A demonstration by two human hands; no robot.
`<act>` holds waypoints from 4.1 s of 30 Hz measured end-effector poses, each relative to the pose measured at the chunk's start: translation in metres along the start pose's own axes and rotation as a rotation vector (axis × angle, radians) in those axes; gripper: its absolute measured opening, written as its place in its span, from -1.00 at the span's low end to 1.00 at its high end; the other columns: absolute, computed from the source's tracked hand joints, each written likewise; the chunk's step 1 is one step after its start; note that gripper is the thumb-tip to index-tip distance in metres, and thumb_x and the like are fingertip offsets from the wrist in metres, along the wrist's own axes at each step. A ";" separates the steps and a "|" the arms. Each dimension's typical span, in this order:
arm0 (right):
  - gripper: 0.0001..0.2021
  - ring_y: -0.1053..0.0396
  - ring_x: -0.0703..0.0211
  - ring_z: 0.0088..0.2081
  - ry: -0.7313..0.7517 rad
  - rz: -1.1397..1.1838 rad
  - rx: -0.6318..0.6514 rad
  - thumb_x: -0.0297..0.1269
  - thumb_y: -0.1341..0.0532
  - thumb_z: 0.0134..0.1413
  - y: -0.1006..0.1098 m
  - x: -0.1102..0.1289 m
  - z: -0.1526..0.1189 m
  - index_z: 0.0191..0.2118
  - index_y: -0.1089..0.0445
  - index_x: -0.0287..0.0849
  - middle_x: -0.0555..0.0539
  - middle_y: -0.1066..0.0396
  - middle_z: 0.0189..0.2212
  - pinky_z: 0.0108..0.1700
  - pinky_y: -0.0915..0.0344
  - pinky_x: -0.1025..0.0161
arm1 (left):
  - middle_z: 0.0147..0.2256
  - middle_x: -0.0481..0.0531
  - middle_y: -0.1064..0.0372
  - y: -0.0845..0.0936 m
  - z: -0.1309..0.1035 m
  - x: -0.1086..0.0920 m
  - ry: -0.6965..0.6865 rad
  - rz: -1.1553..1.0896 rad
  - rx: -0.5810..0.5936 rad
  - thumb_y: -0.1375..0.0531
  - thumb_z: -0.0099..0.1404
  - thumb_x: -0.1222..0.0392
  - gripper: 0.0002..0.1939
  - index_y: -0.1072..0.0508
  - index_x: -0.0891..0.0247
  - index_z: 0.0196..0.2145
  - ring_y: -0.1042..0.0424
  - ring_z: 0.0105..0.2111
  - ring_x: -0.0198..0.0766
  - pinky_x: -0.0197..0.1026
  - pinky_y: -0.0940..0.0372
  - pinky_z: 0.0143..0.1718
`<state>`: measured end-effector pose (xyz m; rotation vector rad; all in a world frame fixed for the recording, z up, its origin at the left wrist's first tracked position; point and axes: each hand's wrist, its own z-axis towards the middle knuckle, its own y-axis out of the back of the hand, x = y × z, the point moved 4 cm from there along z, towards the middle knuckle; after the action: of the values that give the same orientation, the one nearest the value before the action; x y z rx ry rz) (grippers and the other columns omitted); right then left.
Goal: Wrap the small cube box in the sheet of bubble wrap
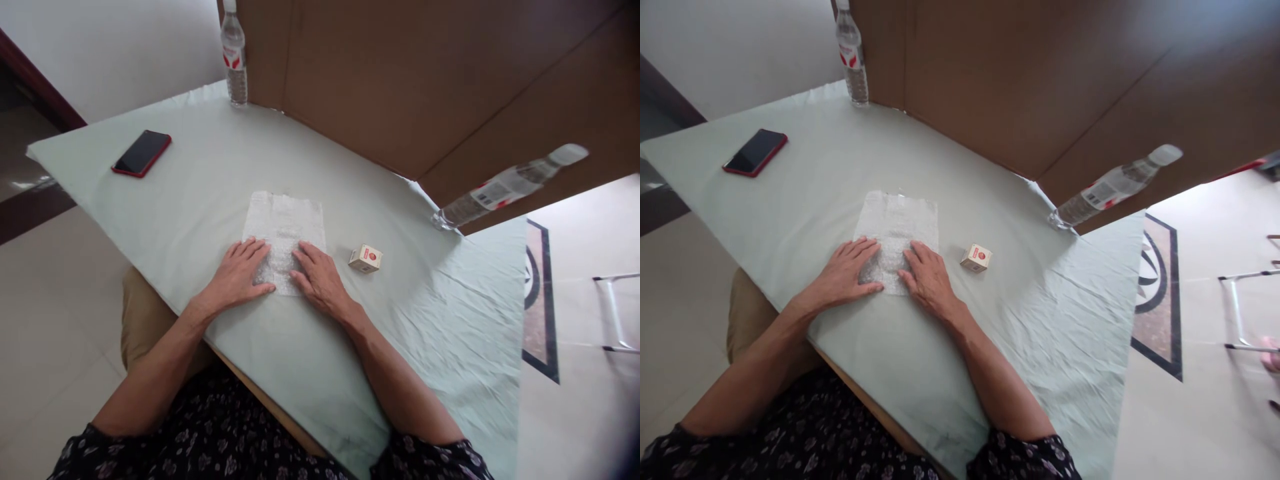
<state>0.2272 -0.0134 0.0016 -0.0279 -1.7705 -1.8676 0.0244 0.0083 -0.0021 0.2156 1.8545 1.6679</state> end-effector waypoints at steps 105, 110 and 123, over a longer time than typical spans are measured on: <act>-0.85 -0.45 -0.03 0.07 -0.122 0.682 -0.093 -0.15 -0.24 0.09 0.031 -0.018 0.041 -0.39 -0.40 -0.11 -0.17 -0.50 0.09 -0.04 -0.36 0.10 | 0.13 0.18 -0.48 0.034 0.033 -0.011 0.172 -0.662 -0.262 -0.21 0.21 0.00 -0.77 -0.51 0.22 -0.38 -0.47 0.11 0.02 -0.04 -0.40 -0.03; -0.80 -0.48 0.07 -0.12 -0.186 0.823 -0.116 -0.11 -0.28 0.00 0.020 -0.021 0.046 -0.43 -0.38 -0.12 -0.12 -0.56 -0.07 -0.05 -0.33 0.13 | -0.06 0.13 -0.58 0.029 0.039 -0.007 0.192 -0.791 -0.319 -0.26 0.17 0.02 -0.78 -0.46 0.23 -0.42 -0.53 -0.06 -0.08 -0.06 -0.34 0.02; -0.79 -0.43 0.19 -0.27 -0.236 0.862 -0.114 -0.13 -0.30 -0.02 0.019 -0.011 0.038 -0.49 -0.37 -0.14 -0.07 -0.56 -0.20 -0.20 -0.31 0.23 | -0.17 0.11 -0.58 0.026 0.028 -0.006 0.227 -0.929 -0.335 -0.32 0.16 0.03 -0.74 -0.44 0.25 -0.50 -0.53 -0.16 -0.16 -0.12 -0.35 -0.05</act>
<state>0.2306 0.0269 0.0199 -0.9314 -1.4326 -1.3391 0.0372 0.0339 0.0241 -0.8749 1.4169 1.2992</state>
